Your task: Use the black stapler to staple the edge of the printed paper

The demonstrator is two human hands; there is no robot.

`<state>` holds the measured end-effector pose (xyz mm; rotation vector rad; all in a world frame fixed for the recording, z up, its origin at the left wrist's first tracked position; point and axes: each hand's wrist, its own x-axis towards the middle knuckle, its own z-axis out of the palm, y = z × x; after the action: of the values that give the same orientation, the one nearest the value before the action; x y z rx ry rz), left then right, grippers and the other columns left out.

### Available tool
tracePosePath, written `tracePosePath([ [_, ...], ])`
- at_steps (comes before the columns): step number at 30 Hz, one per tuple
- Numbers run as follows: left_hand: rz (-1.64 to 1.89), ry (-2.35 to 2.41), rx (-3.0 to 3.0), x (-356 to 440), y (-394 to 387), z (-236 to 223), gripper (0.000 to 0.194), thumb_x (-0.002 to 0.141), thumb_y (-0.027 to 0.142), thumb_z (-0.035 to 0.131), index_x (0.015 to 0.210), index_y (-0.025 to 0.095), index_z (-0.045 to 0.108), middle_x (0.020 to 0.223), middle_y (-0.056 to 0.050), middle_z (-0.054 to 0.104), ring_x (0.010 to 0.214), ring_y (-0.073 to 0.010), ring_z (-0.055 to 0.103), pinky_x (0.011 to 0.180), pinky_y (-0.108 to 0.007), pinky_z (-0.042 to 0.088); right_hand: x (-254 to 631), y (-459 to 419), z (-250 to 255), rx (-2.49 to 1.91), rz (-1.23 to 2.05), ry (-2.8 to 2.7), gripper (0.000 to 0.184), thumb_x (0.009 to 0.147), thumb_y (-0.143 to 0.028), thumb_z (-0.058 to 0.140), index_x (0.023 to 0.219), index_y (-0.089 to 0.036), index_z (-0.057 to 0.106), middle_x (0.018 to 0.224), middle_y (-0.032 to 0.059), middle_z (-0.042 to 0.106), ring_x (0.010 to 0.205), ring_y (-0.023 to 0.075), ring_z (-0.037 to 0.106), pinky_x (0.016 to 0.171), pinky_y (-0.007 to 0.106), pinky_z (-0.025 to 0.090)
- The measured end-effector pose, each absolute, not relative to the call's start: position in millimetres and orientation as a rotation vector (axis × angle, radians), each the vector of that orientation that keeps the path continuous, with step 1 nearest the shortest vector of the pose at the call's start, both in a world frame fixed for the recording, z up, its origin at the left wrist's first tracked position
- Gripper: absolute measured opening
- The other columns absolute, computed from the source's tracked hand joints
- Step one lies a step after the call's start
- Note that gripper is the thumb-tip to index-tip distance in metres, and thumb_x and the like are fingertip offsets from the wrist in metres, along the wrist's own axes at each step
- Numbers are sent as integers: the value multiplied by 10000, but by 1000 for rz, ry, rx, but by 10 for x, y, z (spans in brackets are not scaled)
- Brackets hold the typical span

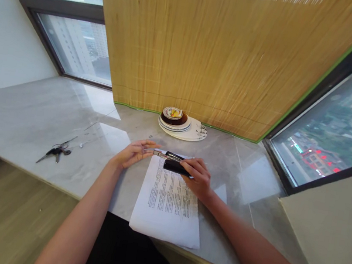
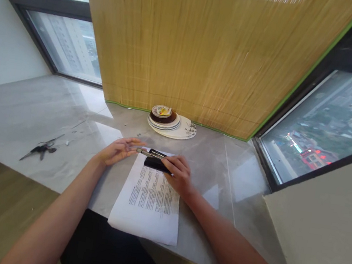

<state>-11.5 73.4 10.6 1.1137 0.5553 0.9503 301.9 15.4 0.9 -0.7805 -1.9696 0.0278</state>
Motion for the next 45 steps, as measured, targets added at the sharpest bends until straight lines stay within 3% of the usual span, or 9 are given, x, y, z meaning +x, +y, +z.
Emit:
tracePosePath([
  [8,730,598,928,-73,670,110,373,895,64,647,1263,11,683,1288,-232,717,1258,-319,678,1221,-423,434,3000,52,20,-577,-518,-2217,268,995,-114,623,1214,-226,729,1141,53,779,1052,196,681,938,367,547],
  [16,640,688,928,-8,653,137,268,935,164,719,1172,43,749,1332,-214,702,1224,-258,700,1190,-356,469,3012,-19,178,-485,-795,-2315,250,1006,-123,626,1194,-242,740,1155,17,778,1030,161,677,890,303,568],
  [22,643,684,927,-37,682,75,261,913,166,751,1146,50,762,1287,-200,724,1146,-224,732,1091,-294,543,3002,6,150,-479,-600,-2330,333,992,-90,616,1260,-261,714,1139,27,782,992,170,687,861,319,570],
  [27,779,768,924,-67,741,29,239,859,182,816,1071,77,787,1046,-150,785,814,-128,750,777,-189,614,2891,35,72,-887,-28,-1928,334,911,-91,650,1163,-279,764,1044,53,770,966,219,692,875,388,581],
  [31,1028,830,1009,-55,783,70,319,816,338,866,1045,123,808,987,-109,796,515,-27,562,440,-125,437,2816,56,18,-1209,530,-1607,287,778,-226,803,1064,-231,790,986,44,750,893,229,711,821,376,584],
  [34,1106,864,1151,-36,755,117,341,816,437,851,965,131,830,743,-67,768,415,-22,466,406,-152,374,2820,59,-2,-1269,715,-1618,313,717,-253,840,1025,-216,798,956,35,758,880,239,718,817,380,585],
  [38,1067,813,1351,-24,634,173,394,786,502,849,848,113,837,560,-56,694,321,-34,388,355,-192,291,2833,3,75,-1190,485,-1738,281,758,-289,857,1021,-223,783,1027,72,764,955,278,705,872,451,585],
  [41,876,693,1467,16,541,227,409,727,489,889,857,104,843,551,-74,694,308,-45,371,333,-200,226,2771,-97,196,-908,188,-1839,357,879,-224,778,1231,-257,724,1257,98,724,1160,284,659,1028,493,543],
  [45,580,565,1617,142,467,323,364,722,458,900,788,104,839,554,-103,700,423,-118,558,426,-212,402,2626,-232,301,-520,121,-2088,503,957,-101,662,1423,-281,611,1345,86,696,1222,235,647,1036,421,572],
])
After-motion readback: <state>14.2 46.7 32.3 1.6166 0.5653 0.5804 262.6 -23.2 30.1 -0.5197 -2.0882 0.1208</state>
